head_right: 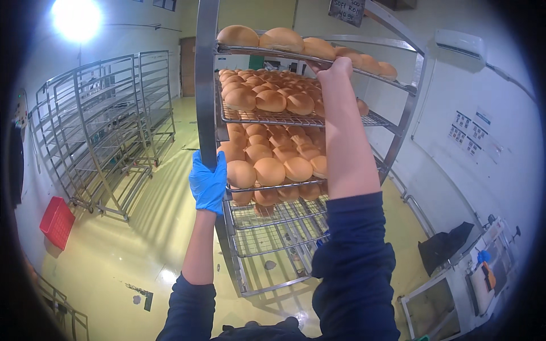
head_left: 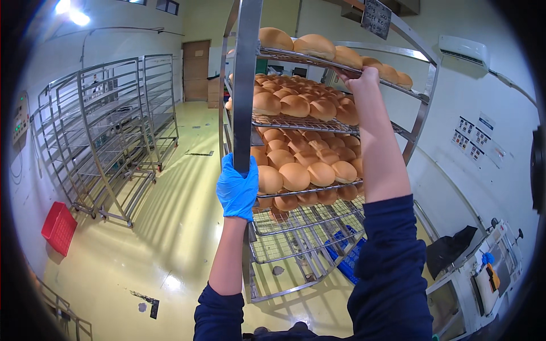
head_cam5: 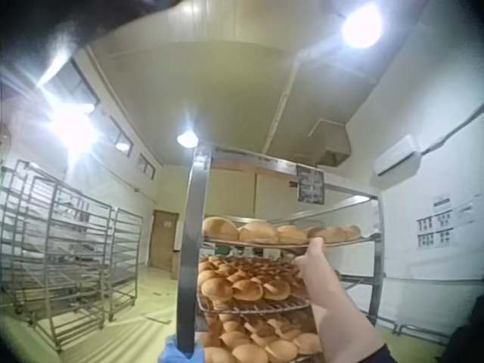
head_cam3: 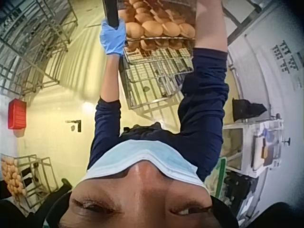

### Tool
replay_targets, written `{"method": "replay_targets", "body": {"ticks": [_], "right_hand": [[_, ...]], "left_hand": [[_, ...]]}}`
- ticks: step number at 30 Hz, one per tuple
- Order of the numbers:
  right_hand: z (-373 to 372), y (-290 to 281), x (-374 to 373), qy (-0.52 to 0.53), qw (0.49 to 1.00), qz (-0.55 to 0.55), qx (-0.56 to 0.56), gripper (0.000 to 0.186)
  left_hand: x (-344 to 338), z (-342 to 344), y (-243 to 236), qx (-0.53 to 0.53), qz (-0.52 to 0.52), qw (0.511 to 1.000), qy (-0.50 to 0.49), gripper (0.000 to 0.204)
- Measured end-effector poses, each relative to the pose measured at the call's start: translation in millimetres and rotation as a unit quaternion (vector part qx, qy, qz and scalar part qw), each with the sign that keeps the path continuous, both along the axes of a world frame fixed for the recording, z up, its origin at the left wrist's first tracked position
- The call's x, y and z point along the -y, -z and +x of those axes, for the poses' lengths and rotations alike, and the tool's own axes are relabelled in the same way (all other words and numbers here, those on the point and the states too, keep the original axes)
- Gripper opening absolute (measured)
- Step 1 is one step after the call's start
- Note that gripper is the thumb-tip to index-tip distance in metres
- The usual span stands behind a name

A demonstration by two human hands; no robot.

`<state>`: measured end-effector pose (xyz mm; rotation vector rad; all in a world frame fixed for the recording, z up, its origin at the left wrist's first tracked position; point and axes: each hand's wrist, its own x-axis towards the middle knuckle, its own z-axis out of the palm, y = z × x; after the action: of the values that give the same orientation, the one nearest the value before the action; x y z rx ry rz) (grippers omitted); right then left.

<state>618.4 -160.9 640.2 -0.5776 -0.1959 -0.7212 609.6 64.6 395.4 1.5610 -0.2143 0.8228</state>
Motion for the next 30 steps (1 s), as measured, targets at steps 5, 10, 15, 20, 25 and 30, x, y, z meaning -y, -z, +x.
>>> {"method": "replay_targets", "body": {"ticks": [5,10,15,20,25,30], "right_hand": [[-37.4,16.1,9.5,0.001,1.000,-0.024,0.002,0.043],[-127.9,15.5,-4.9,0.072,0.996,-0.042,0.026,0.041],[-211.0,30.2,-7.9,0.116,0.979,-0.162,0.042,0.039],[-315.4,29.3,-2.8,-0.081,0.971,-0.219,0.049,0.039],[-397.5,37.9,-8.5,0.124,0.940,-0.318,-0.004,0.041],[-476.0,44.0,-24.5,0.301,0.891,-0.340,-0.022,0.041]], "left_hand": [[0.9,3.4,5.0,0.048,-0.051,0.997,-0.015,0.035],[36.0,-27.6,6.5,0.369,-0.093,0.924,-0.032,0.043],[96.3,-55.0,-64.9,0.143,-0.181,0.880,0.415,0.043],[162.7,13.1,-127.7,0.071,-0.428,0.651,0.623,0.052],[187.6,53.9,-172.0,-0.127,-0.573,0.475,0.656,0.074],[206.2,76.0,-189.6,-0.073,-0.521,0.415,0.743,0.083]]}}
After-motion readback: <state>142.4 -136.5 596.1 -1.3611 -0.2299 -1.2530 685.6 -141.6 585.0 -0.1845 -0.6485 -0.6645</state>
